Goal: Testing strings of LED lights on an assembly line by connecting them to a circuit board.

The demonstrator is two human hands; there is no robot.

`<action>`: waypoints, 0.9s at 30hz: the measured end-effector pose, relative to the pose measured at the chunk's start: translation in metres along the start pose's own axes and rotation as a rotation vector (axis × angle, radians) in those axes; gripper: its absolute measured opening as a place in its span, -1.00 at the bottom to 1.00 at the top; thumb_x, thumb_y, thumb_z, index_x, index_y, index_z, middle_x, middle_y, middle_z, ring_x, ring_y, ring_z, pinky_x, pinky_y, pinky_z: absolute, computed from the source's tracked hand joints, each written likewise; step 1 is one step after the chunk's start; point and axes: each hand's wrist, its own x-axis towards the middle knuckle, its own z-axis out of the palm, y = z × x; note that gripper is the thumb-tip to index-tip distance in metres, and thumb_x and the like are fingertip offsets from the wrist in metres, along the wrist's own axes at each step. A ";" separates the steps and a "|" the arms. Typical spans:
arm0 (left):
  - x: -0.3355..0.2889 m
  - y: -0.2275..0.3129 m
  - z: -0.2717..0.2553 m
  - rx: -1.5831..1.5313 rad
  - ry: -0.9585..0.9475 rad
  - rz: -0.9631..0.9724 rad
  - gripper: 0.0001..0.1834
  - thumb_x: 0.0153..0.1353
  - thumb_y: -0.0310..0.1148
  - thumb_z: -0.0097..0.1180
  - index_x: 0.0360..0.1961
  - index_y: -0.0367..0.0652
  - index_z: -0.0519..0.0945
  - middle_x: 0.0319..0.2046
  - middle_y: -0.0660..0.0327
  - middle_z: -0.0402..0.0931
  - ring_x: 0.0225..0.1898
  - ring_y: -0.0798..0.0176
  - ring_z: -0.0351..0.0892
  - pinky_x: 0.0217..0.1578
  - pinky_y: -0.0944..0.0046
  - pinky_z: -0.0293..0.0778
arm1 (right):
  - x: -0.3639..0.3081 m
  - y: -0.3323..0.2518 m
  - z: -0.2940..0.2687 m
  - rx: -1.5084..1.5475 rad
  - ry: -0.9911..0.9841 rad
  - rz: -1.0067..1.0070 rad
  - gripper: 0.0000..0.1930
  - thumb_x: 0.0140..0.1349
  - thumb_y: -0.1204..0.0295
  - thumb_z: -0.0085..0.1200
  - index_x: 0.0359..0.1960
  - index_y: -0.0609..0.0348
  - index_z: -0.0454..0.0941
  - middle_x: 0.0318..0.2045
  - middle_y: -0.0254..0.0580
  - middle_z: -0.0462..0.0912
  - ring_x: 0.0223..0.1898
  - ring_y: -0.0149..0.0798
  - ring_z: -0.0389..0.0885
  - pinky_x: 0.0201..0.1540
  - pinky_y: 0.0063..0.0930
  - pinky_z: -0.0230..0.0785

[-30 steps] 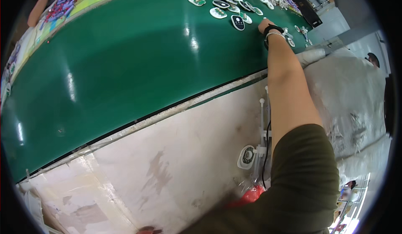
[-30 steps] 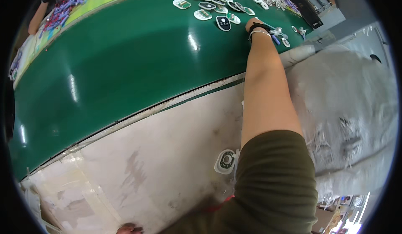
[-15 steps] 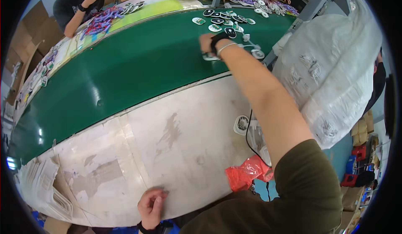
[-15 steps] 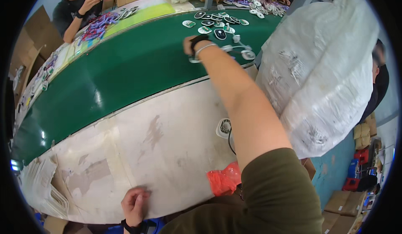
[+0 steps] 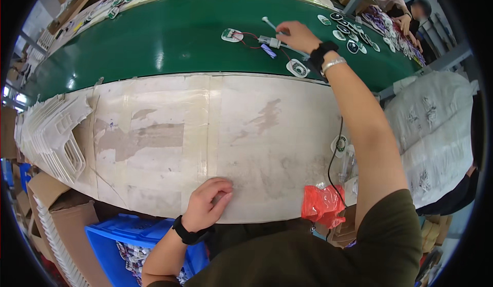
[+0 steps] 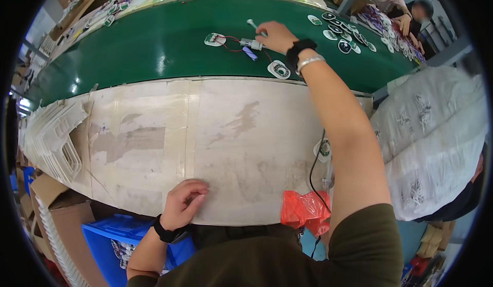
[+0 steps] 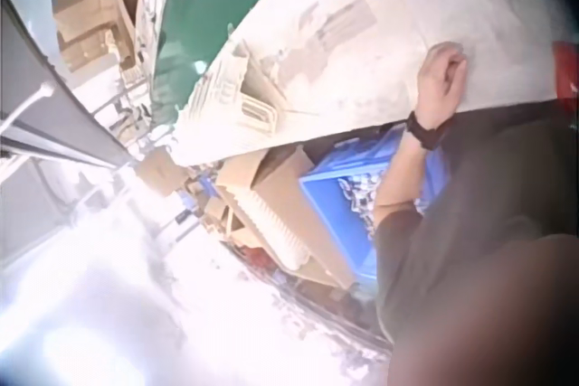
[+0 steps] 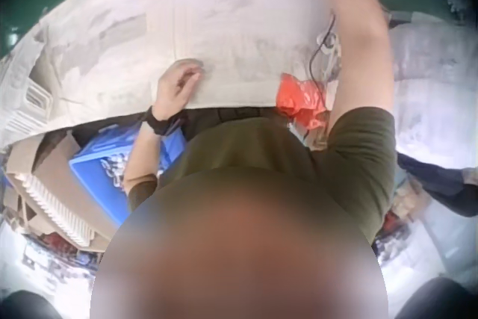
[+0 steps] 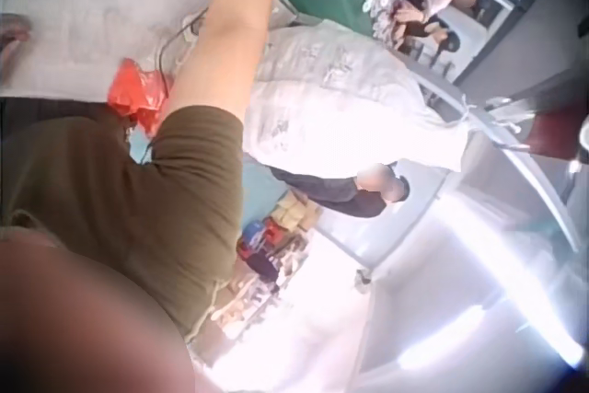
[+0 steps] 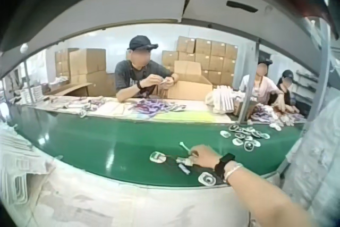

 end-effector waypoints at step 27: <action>-0.004 -0.014 0.000 -0.144 -0.006 -0.126 -0.81 0.10 -0.54 0.01 -0.22 -0.29 0.45 -0.27 0.15 0.45 -0.28 0.32 0.46 -0.28 0.41 0.42 | -0.037 -0.096 -0.060 0.559 -0.330 -0.111 -0.86 0.03 0.38 0.06 -0.49 0.21 0.47 -0.58 -0.50 0.42 -0.49 -0.61 0.29 -0.40 -0.71 0.16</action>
